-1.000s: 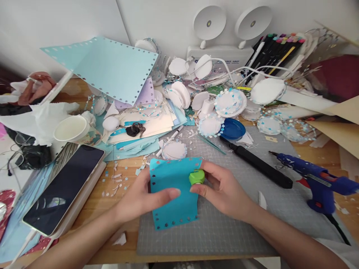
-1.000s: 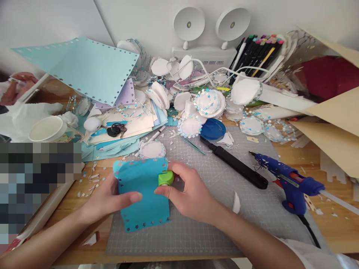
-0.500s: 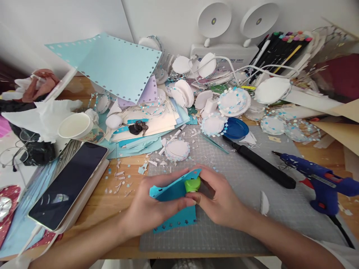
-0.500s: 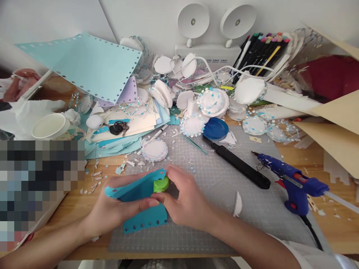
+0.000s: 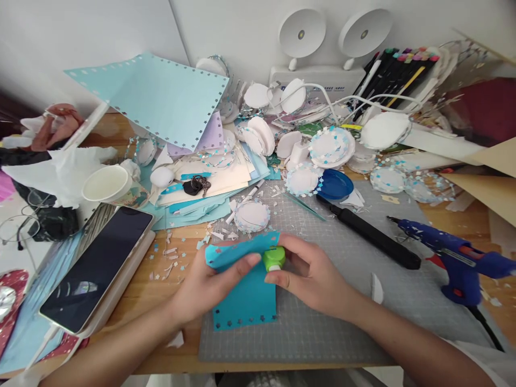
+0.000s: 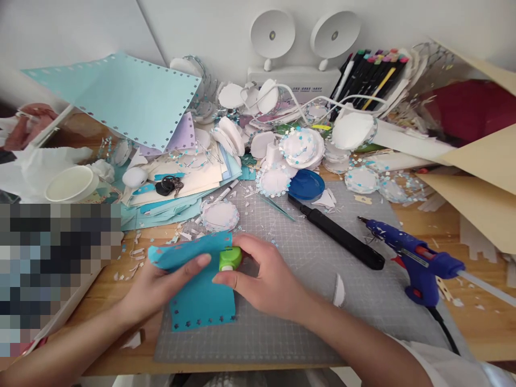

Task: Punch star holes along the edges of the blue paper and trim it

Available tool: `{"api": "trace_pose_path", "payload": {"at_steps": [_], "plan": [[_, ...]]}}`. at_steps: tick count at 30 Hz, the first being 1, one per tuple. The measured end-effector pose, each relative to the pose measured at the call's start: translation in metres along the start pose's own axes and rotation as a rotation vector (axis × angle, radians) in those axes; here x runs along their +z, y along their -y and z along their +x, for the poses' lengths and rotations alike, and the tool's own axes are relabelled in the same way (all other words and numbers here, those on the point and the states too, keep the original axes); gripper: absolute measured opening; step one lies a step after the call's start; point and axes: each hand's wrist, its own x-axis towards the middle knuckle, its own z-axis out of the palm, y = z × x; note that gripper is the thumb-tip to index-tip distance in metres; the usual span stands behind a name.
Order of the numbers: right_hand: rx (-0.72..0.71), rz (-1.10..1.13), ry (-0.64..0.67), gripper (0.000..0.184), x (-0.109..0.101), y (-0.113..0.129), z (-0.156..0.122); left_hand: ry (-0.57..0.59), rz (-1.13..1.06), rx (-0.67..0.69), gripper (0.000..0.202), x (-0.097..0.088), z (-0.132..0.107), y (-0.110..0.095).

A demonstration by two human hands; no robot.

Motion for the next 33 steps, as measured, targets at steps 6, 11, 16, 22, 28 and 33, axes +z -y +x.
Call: {"api": "trace_pose_path", "payload": {"at_steps": [6,11,16,22,28,33], "plan": [[0.137,0.134,-0.096,0.035,-0.001,0.004,0.0,-0.079,0.003,-0.079,0.021,-0.003,0.0,0.003],[0.181,0.253,-0.119,0.027,-0.007,0.003,0.005,-0.156,0.055,-0.053,0.018,-0.004,0.002,0.004],[0.197,0.339,-0.225,0.024,-0.02,0.002,0.01,-0.305,0.011,-0.059,0.024,-0.007,0.008,0.0],[0.262,0.633,-0.053,0.028,-0.018,0.003,0.01,-0.163,-0.283,-0.314,0.035,-0.005,0.005,-0.004],[0.033,0.341,-0.026,0.038,-0.019,0.002,0.008,-0.161,-0.335,-0.346,0.035,-0.004,0.003,-0.004],[-0.155,-0.035,-0.037,0.053,-0.016,0.003,0.0,-0.137,-0.371,-0.339,0.032,-0.005,0.003,-0.003]]}}
